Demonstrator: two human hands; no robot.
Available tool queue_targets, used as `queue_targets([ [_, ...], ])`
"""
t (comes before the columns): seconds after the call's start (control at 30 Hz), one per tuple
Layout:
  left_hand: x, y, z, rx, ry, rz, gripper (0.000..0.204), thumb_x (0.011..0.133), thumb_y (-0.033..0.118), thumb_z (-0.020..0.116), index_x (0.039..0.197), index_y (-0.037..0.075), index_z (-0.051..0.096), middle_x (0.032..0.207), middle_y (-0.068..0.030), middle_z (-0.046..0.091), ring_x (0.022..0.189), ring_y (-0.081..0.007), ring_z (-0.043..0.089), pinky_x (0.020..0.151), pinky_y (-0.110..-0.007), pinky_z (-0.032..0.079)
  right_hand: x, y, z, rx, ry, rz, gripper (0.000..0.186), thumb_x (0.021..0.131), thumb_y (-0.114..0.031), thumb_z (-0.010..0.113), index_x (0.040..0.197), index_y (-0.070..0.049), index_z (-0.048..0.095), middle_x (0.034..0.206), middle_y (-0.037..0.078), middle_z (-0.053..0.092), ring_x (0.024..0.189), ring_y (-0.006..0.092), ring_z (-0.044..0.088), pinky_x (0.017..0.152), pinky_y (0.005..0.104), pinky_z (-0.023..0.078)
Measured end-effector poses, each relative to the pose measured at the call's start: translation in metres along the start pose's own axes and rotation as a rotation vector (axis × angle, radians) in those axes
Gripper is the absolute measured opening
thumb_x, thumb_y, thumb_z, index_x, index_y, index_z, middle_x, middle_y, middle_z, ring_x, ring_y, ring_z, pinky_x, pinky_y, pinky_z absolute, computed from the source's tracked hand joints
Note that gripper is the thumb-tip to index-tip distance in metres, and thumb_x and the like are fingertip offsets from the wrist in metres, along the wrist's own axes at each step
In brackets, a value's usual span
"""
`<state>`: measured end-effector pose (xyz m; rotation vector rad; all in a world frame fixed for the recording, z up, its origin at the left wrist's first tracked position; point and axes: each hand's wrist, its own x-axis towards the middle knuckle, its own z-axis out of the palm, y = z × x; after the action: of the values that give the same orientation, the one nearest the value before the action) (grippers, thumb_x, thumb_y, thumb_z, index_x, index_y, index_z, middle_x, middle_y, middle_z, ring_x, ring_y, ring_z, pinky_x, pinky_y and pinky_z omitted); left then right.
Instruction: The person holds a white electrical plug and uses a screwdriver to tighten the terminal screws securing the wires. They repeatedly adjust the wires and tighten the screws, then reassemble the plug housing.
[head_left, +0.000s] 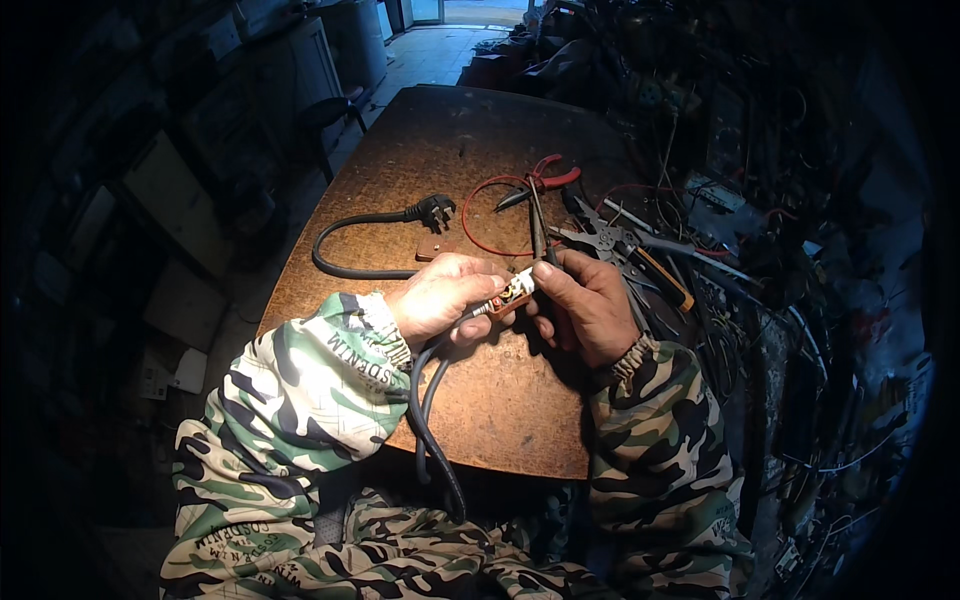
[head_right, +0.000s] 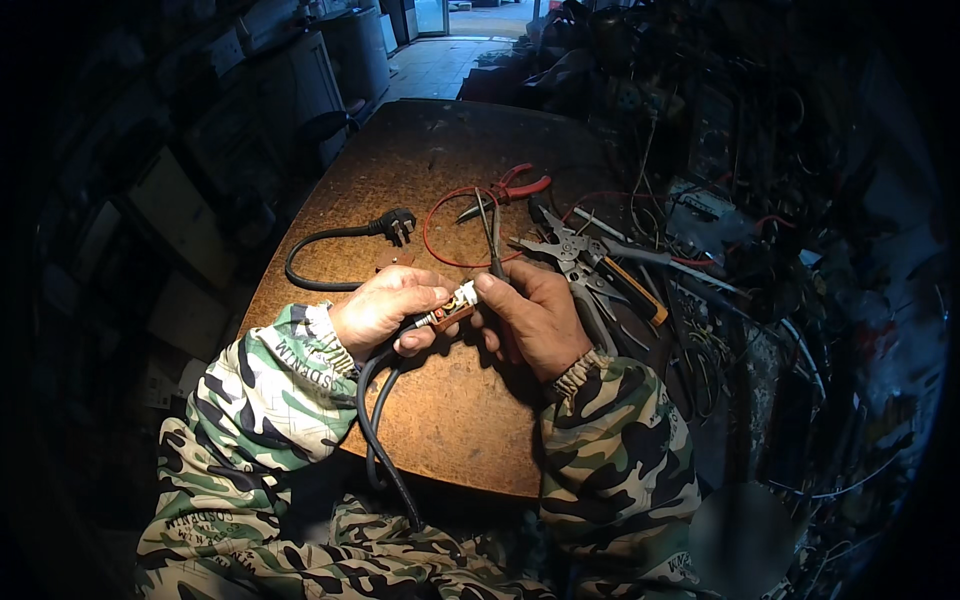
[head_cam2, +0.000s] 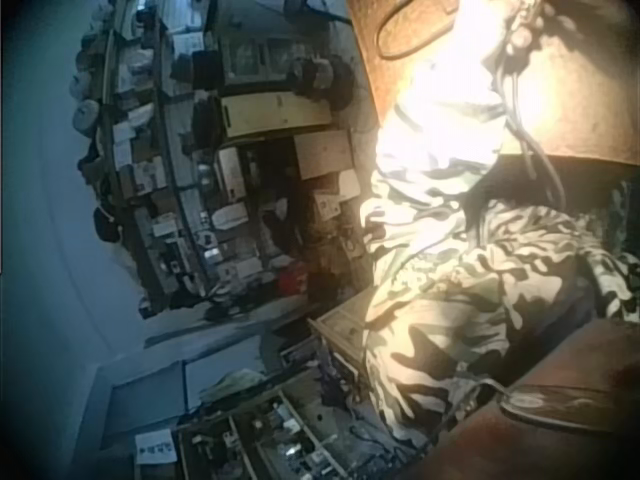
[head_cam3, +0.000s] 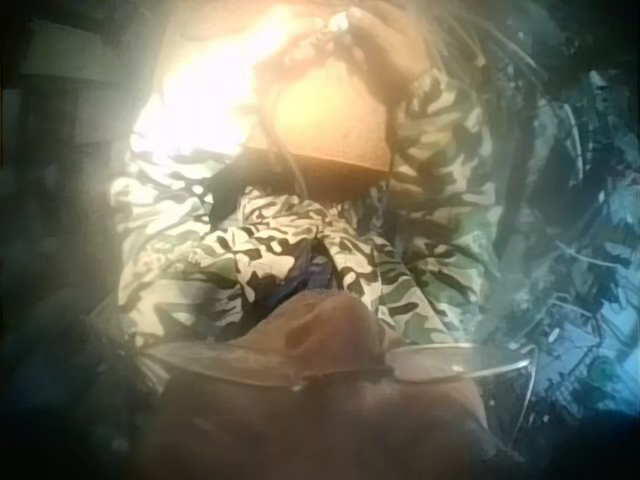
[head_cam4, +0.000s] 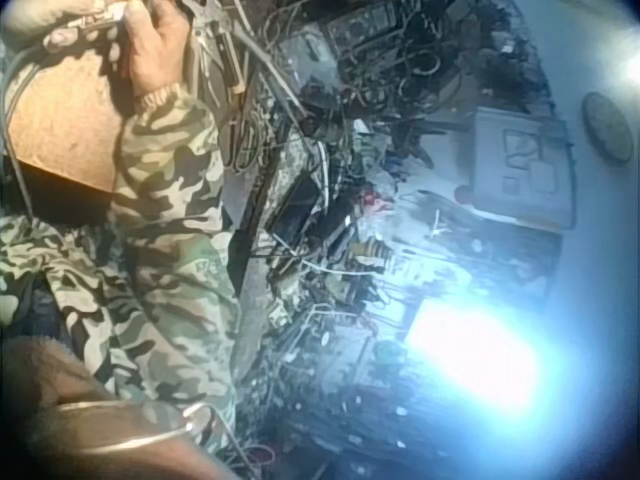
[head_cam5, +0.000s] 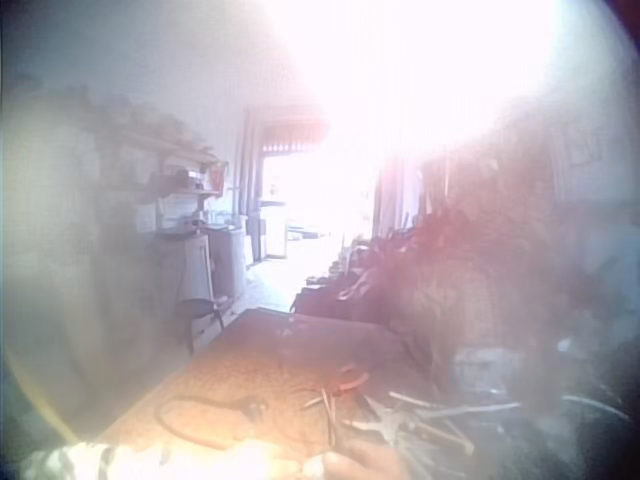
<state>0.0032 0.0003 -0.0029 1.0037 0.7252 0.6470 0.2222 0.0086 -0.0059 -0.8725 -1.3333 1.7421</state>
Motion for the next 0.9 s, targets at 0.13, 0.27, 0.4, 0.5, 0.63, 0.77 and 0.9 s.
queue_targets([
  [0.13, -0.002, 0.002, 0.0, 0.012, 0.001, -0.043, 0.036, 0.103, 0.023, 0.049, 0.114, -0.01, 0.058, 0.084, -0.0067, 0.059, 0.053, -0.0053, 0.049, 0.044, -0.018, 0.037, -0.001, -0.001, 0.002, 0.012, -0.008, -0.025, 0.024, 0.101, -0.025, 0.06, 0.104, -0.001, 0.062, 0.076, 0.002, 0.062, 0.055, 0.0064, 0.056, 0.045, 0.0183, 0.043],
  [0.27, -0.001, 0.001, -0.002, -0.001, 0.041, -0.07, 0.036, 0.103, 0.021, 0.049, 0.119, -0.01, 0.055, 0.086, -0.0076, 0.06, 0.053, -0.0054, 0.049, 0.043, -0.018, 0.037, 0.0, 0.001, 0.0, -0.046, 0.014, -0.035, 0.025, 0.1, -0.026, 0.062, 0.103, -0.001, 0.063, 0.075, 0.002, 0.062, 0.054, 0.0062, 0.056, 0.043, 0.0183, 0.041],
  [0.4, -0.003, 0.003, 0.001, 0.013, 0.086, -0.096, 0.036, 0.101, 0.018, 0.05, 0.124, -0.01, 0.053, 0.088, -0.008, 0.06, 0.053, -0.0057, 0.049, 0.044, -0.018, 0.037, -0.001, 0.001, -0.002, -0.073, 0.023, -0.048, 0.024, 0.099, -0.025, 0.063, 0.103, -0.001, 0.064, 0.073, 0.001, 0.062, 0.053, 0.0059, 0.055, 0.041, 0.0186, 0.039],
  [0.5, -0.005, 0.007, 0.007, 0.005, 0.091, -0.064, 0.041, 0.097, 0.015, 0.054, 0.128, -0.011, 0.051, 0.089, -0.0068, 0.06, 0.056, -0.0058, 0.05, 0.046, -0.019, 0.038, -0.003, -0.002, 0.0, -0.065, 0.045, -0.05, 0.024, 0.098, -0.024, 0.064, 0.104, -0.001, 0.064, 0.073, 0.001, 0.063, 0.053, 0.0057, 0.055, 0.04, 0.0186, 0.039],
  [0.63, -0.004, 0.002, 0.003, 0.049, 0.03, 0.017, 0.052, 0.09, 0.011, 0.061, 0.134, -0.011, 0.046, 0.088, -0.0045, 0.059, 0.063, -0.0061, 0.052, 0.052, -0.02, 0.039, 0.0, 0.0, 0.0, -0.047, 0.058, -0.078, 0.025, 0.098, -0.024, 0.064, 0.106, 0.0, 0.064, 0.073, 0.002, 0.064, 0.052, 0.0055, 0.055, 0.041, 0.0186, 0.039],
  [0.77, -0.007, 0.005, 0.004, 0.076, 0.045, -0.013, 0.057, 0.087, 0.005, 0.066, 0.137, -0.011, 0.043, 0.088, -0.0028, 0.059, 0.066, -0.0064, 0.053, 0.055, -0.021, 0.04, -0.001, -0.001, -0.001, -0.054, 0.047, -0.076, 0.024, 0.098, -0.024, 0.064, 0.104, -0.001, 0.064, 0.072, 0.001, 0.064, 0.051, 0.0055, 0.054, 0.04, 0.0187, 0.039],
  [0.9, -0.008, 0.007, 0.006, 0.156, 0.09, -0.014, 0.057, 0.087, 0.004, 0.069, 0.137, -0.01, 0.043, 0.09, -0.002, 0.061, 0.067, -0.005, 0.054, 0.056, -0.02, 0.043, 0.002, 0.003, -0.004, -0.063, 0.048, -0.066, 0.022, 0.097, -0.022, 0.064, 0.099, 0.0, 0.064, 0.071, 0.002, 0.063, 0.05, 0.0059, 0.053, 0.041, 0.0195, 0.038],
])
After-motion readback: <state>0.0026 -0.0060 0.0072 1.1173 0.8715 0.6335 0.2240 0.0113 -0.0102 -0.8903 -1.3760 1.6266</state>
